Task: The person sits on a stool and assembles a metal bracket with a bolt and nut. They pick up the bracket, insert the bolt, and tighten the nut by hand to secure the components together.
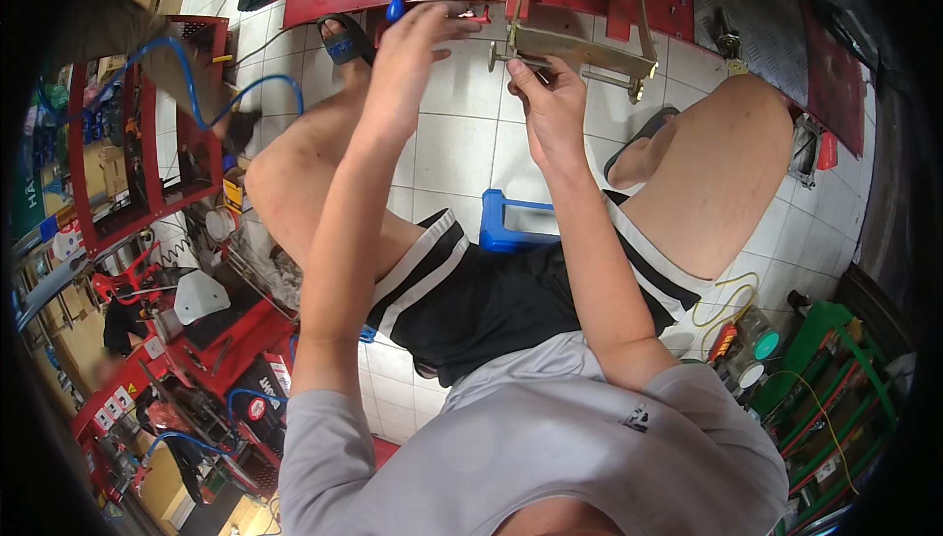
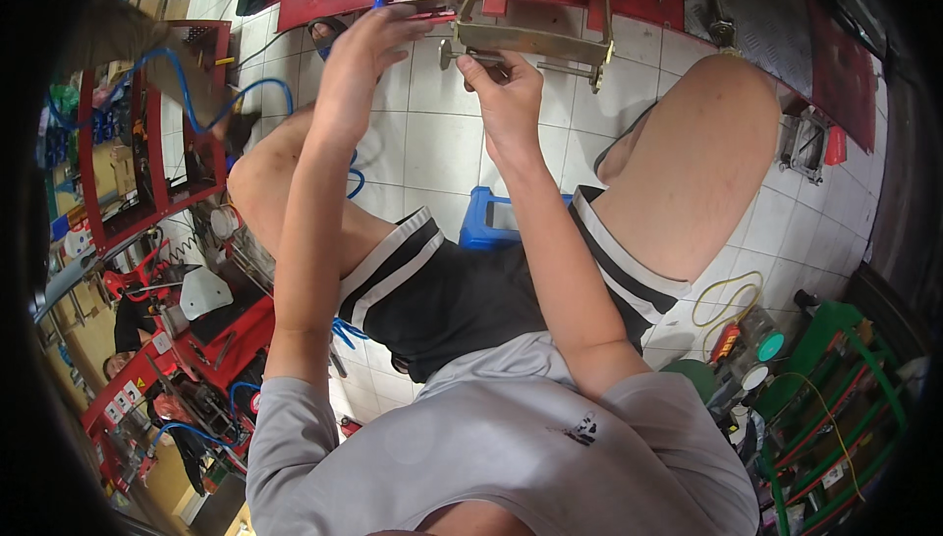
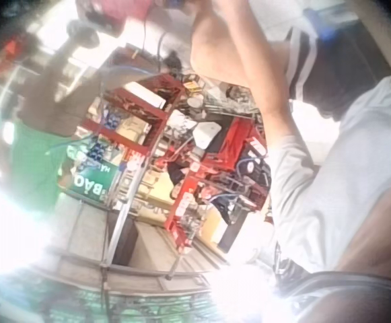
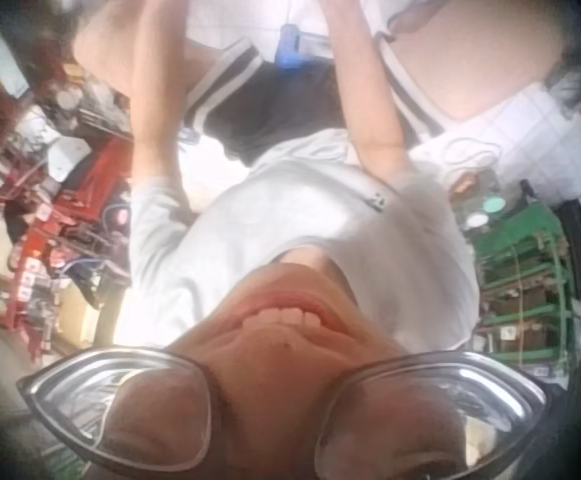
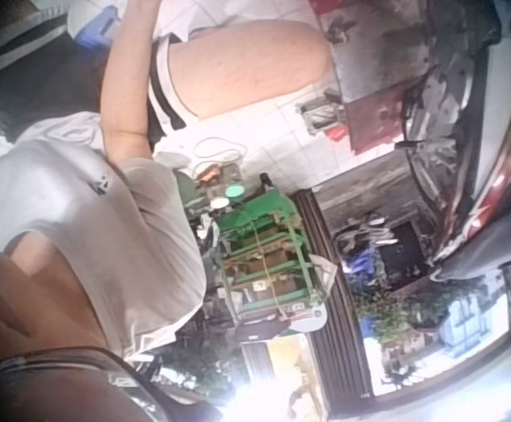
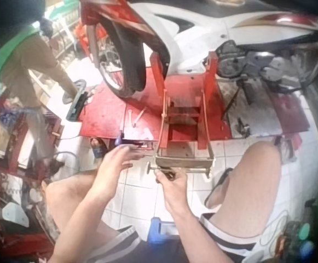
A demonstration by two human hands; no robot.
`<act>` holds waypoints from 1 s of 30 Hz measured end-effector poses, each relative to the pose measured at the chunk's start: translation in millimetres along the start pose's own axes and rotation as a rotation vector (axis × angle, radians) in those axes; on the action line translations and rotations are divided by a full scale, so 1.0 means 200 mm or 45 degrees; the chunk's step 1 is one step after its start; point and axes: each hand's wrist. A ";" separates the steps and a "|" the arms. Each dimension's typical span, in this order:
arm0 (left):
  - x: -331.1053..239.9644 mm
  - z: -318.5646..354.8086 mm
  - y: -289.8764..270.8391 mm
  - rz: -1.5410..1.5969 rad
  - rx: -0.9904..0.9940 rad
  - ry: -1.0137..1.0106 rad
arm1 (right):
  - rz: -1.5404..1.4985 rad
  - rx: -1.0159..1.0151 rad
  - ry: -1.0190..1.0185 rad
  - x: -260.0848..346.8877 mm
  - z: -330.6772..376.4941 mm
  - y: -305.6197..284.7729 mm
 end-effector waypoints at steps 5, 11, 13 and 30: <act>0.05 0.00 0.00 0.149 0.140 0.019 | 0.016 0.011 0.012 0.00 0.00 0.00; 0.05 0.00 0.02 0.043 -0.007 -0.034 | 0.029 0.019 0.034 0.00 0.00 0.00; 0.05 0.00 0.03 0.126 -0.002 -0.035 | 0.030 0.012 0.032 0.01 0.00 -0.01; 0.02 0.01 0.03 0.090 -0.001 0.018 | 0.056 0.001 0.012 0.01 0.00 0.00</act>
Point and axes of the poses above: each hand's wrist, its own z-axis away from the middle knuckle, its own y-axis out of the palm, x = y × z, and after that the axes turned 1 degree about -y, right-handed
